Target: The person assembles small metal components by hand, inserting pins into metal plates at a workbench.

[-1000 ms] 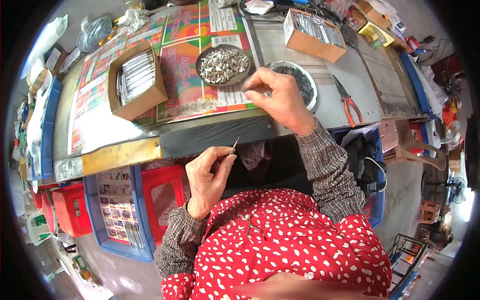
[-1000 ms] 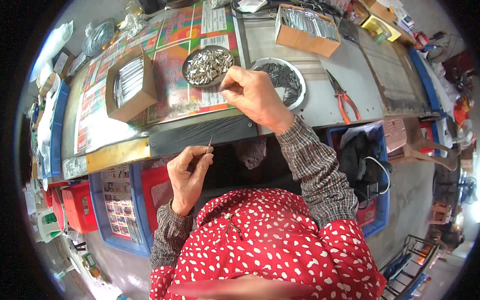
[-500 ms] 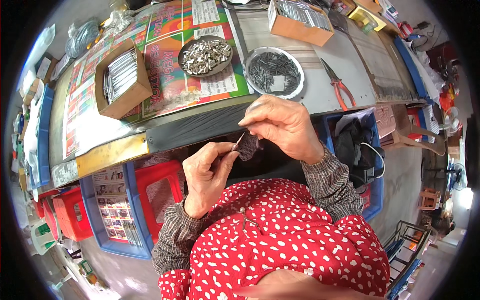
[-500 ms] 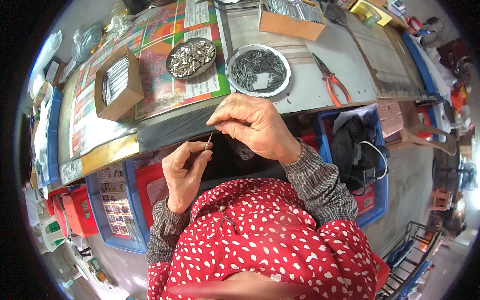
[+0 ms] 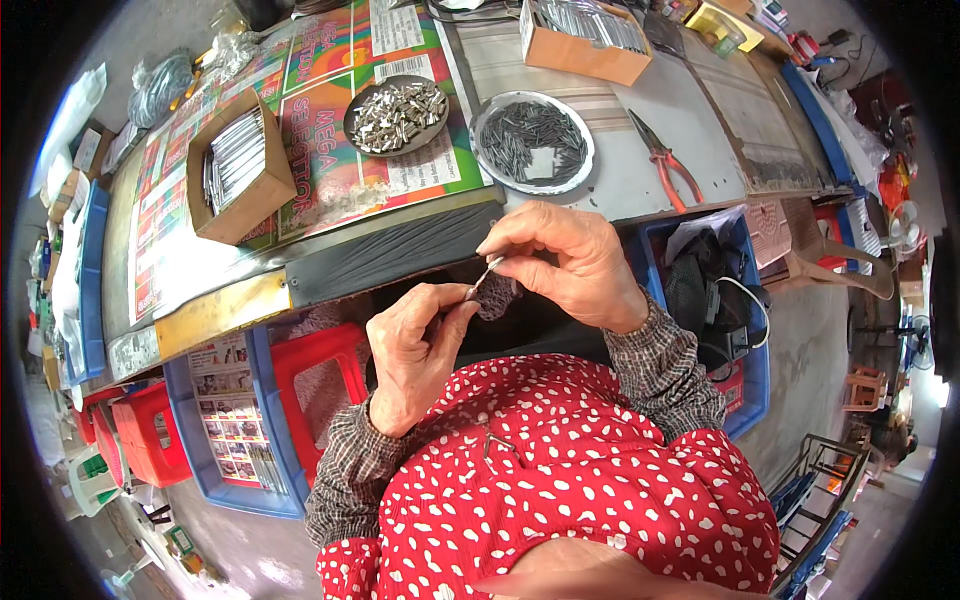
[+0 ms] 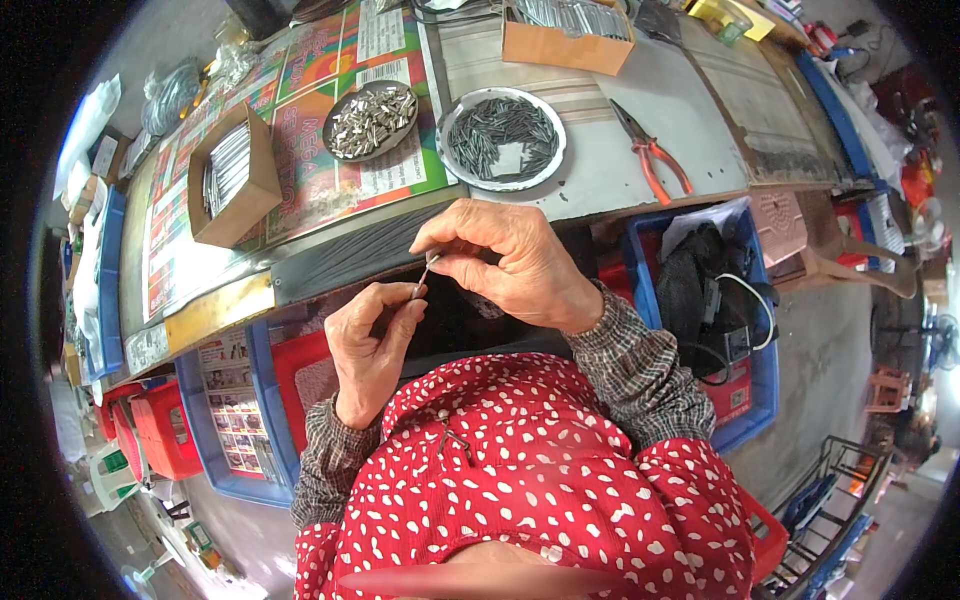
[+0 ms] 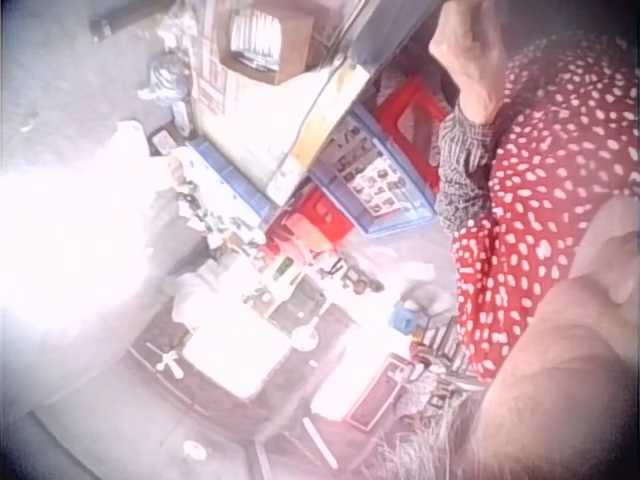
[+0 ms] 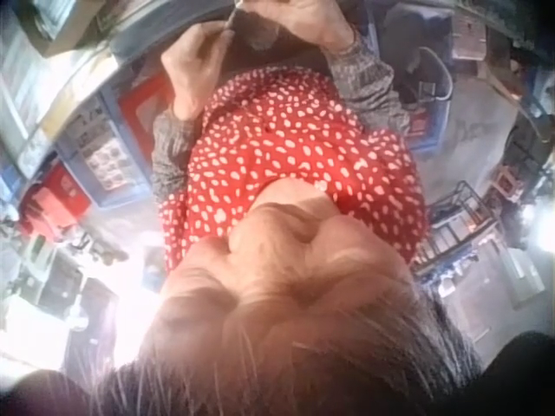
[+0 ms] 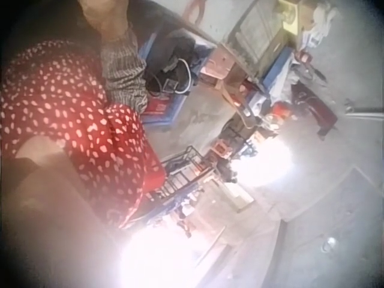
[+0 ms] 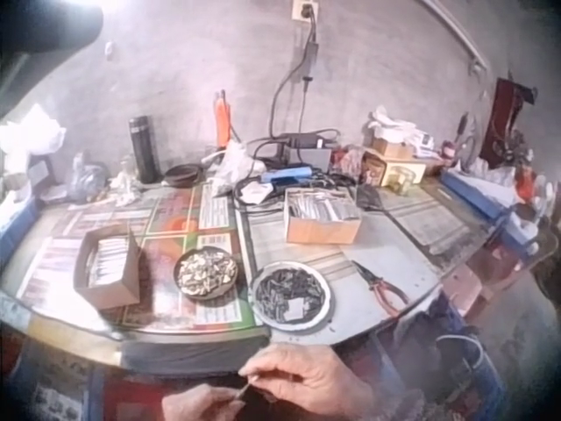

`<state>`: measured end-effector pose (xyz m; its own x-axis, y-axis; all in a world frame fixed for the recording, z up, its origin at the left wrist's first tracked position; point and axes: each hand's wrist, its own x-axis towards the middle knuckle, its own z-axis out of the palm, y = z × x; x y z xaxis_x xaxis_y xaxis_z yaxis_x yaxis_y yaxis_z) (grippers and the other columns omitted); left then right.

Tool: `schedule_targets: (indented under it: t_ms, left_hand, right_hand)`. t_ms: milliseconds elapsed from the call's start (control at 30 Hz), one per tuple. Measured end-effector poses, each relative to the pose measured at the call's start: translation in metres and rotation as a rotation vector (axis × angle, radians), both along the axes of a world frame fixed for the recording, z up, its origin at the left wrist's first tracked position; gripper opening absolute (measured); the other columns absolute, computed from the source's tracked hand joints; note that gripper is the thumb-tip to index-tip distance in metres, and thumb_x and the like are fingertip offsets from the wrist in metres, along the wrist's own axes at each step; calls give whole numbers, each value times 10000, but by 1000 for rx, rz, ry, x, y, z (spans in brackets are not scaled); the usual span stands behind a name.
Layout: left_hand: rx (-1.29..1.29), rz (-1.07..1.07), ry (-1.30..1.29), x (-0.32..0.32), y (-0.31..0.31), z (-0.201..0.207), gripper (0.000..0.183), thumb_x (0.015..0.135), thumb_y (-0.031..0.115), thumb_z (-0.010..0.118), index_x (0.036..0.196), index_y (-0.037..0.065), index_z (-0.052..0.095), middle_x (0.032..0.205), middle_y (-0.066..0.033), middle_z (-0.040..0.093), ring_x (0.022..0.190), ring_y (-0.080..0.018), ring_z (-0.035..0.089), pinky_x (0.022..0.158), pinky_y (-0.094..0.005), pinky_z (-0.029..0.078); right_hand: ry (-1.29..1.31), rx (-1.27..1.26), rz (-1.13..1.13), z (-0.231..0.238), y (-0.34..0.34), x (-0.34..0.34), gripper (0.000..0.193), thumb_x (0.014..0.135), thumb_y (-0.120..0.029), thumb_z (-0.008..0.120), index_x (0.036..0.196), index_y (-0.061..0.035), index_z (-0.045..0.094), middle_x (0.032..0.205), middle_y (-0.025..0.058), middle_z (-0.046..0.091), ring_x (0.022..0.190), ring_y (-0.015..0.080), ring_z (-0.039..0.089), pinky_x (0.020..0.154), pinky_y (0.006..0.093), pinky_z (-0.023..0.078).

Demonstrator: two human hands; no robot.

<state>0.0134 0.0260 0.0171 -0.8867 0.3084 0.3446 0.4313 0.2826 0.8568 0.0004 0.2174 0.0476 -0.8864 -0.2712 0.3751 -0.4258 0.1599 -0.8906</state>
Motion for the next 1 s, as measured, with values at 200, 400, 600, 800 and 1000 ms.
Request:
schedule_targets:
  t_ms: [200, 400, 600, 800, 1000]
  left_hand:
    - [-41, -14, 109, -3, 2, 0, 149, 725, -25, 681, 857, 0, 616, 716, -105, 605, 558, -194, 574, 500, -263, 434]
    - [-26, -36, 47, -3, 2, 1, 127, 742, -21, 673, 850, -6, 607, 707, -108, 608, 579, -197, 595, 525, -265, 454]
    - [89, -130, -172, -4, 0, -1, 87, 774, -25, 655, 835, -19, 593, 682, -79, 612, 588, -129, 596, 536, -234, 460]
    - [37, -70, -53, 0, 3, -1, 94, 760, -32, 661, 819, -16, 589, 672, -95, 599, 569, -151, 597, 521, -238, 452]
    - [28, 38, 92, 0, 9, -9, 110, 749, -35, 666, 824, -8, 590, 658, -105, 581, 543, -173, 578, 509, -238, 439]
  right_hand:
    - [31, 121, 10, -2, 0, 2, 189, 769, 60, 621, 949, 4, 609, 855, 55, 613, 771, 118, 595, 687, 237, 483]
    - [-150, -48, 45, -8, -3, 3, 177, 764, 24, 638, 938, 5, 609, 840, 47, 601, 754, 116, 578, 669, 237, 472]
    - [-143, -50, 198, -22, 2, -5, 122, 780, -13, 646, 899, 8, 627, 794, 29, 597, 702, 84, 544, 626, 210, 441]
    - [-407, -281, 169, -29, -8, 2, 75, 806, -44, 660, 801, 0, 599, 702, -15, 569, 670, 31, 494, 591, 200, 423]
    - [-382, -321, 8, -34, -24, 8, 159, 838, -97, 653, 771, -12, 536, 708, -5, 562, 627, 28, 493, 539, 191, 417]
